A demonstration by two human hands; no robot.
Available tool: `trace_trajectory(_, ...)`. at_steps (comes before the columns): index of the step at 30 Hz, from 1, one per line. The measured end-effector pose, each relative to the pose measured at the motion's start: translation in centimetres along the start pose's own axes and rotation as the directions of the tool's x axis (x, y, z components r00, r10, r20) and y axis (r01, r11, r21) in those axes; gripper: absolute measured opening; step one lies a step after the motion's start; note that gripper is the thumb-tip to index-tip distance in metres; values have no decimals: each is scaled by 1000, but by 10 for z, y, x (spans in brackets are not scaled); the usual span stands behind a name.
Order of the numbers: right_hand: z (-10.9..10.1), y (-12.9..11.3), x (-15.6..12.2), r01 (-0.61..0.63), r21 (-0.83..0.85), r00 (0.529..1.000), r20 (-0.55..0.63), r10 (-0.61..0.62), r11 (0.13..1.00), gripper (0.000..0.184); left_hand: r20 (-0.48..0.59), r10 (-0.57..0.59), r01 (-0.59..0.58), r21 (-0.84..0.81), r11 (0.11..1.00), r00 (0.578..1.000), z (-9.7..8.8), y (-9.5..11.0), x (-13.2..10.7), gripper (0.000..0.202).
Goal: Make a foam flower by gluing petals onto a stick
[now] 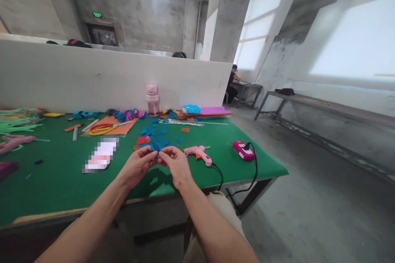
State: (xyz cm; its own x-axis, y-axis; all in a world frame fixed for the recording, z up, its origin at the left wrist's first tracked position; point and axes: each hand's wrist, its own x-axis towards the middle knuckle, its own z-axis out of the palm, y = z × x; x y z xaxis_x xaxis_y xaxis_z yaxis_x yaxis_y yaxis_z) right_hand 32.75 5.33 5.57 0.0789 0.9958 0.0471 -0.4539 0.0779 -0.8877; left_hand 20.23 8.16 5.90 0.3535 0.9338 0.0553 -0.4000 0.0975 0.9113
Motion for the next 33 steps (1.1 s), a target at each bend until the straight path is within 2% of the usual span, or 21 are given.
trace_trajectory(5,2,2,0,-28,20,1000,0,28,999,27,-66,36,-36,8,999,997,-2,-1,2,21)
trace_trajectory(10,2,3,0,-4,30,1000,-1,4,1000,25,-24,10,-11,-46,999,1000,-3,2,2,18)
trace_trajectory(14,1,3,1,75,-118,997,2,-75,990,20,-5,29,-29,-26,999,1000,-4,5,0,20)
trace_trajectory(18,-2,2,1,221,-315,975,43,-218,923,13,-19,37,-37,-26,999,999,-6,7,1,18)
trace_trajectory(21,-3,1,1,269,-368,962,50,-270,890,11,-45,64,-67,-56,996,997,-9,8,3,18)
trace_trajectory(24,-2,0,1,189,-262,981,0,-196,946,14,-79,92,-96,-58,994,993,-9,5,5,18)
trace_trajectory(28,1,2,0,55,-39,998,-21,-55,998,19,0,-34,34,-29,999,999,-6,0,4,18)
trace_trajectory(33,1,3,-2,21,-13,999,43,-20,1000,23,3,-9,9,-23,1000,1000,-3,-2,2,16)
